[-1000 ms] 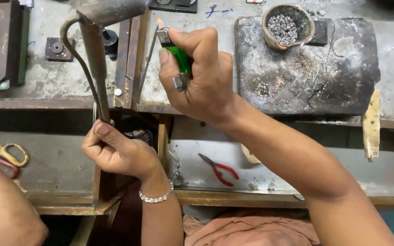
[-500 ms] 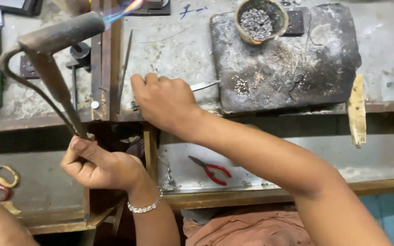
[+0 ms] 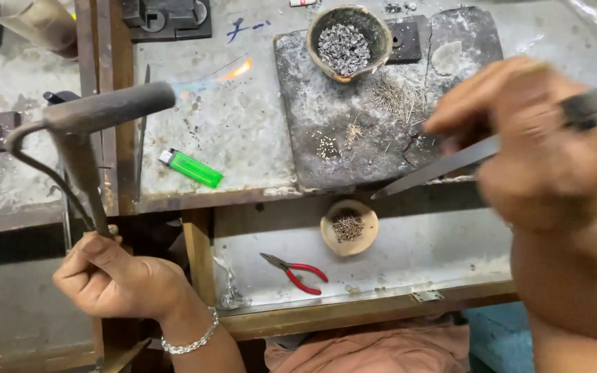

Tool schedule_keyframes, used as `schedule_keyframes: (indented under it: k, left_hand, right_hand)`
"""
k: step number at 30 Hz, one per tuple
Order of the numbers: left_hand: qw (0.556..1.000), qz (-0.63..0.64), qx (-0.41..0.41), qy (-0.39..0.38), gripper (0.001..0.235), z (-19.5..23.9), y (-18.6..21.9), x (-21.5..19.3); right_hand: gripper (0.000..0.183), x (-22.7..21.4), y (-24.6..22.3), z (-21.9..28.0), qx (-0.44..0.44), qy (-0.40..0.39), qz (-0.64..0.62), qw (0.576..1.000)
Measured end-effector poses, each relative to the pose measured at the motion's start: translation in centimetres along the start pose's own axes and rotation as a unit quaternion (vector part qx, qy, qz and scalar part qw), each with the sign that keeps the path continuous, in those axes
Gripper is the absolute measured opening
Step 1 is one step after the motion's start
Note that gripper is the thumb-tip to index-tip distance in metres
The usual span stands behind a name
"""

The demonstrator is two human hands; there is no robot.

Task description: The person uses a lighter to heat a soldering iron and then applies solder to small metal pins held with tweezers. The person repeatedly heats the iron and places solder onto the pins, which are then dropped into a small ceramic dish.

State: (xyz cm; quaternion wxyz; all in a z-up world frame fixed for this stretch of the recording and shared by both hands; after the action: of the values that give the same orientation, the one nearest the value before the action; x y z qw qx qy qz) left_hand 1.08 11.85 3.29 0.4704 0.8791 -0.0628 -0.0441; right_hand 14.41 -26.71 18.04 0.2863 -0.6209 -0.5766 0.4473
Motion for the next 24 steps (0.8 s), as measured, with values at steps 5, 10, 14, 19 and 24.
schedule_keyframes:
  k: [5,10,14,19,24]
  left_hand:
    - [0.997,-0.027,0.056,-0.054,0.039,1.0,1.0,0.6]
    - [0.989,-0.037,0.097,-0.11,0.041,2.3,2.0,1.8]
    - [0.987,-0.048,0.096,-0.123,0.042,3.5,3.6,2.6]
    - [0.977,-0.079,0.135,-0.145,0.044,3.9,4.4,3.2]
    - [0.974,-0.073,0.132,-0.166,0.041,4.3,3.7,3.1]
  right_hand:
    - [0.077,-7.5,8.8,1.9,0.207,0.063,-0.094,0.972]
    - [0.074,-10.9,13.5,4.1,0.253,0.111,-0.123,0.953]
    - [0.069,-12.5,15.7,4.9,0.211,0.054,-0.175,0.96]
    - [0.068,-11.4,16.5,6.2,0.239,0.112,-0.248,0.932]
    - [0.052,-8.9,13.0,6.5,0.133,-0.051,-0.385,0.912]
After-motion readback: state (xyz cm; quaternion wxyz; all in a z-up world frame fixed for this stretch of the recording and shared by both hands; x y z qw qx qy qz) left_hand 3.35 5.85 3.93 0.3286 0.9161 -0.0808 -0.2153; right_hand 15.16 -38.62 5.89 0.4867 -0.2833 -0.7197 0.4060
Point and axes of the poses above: each hand's wrist, its own z-axis away from the middle knuckle, its own x-axis out of the palm, y = z × x, the point moved 7 cm from there along -z, towards the middle knuckle, and after that the axes turned 11 degrees about -z, right-handed, at the moved point
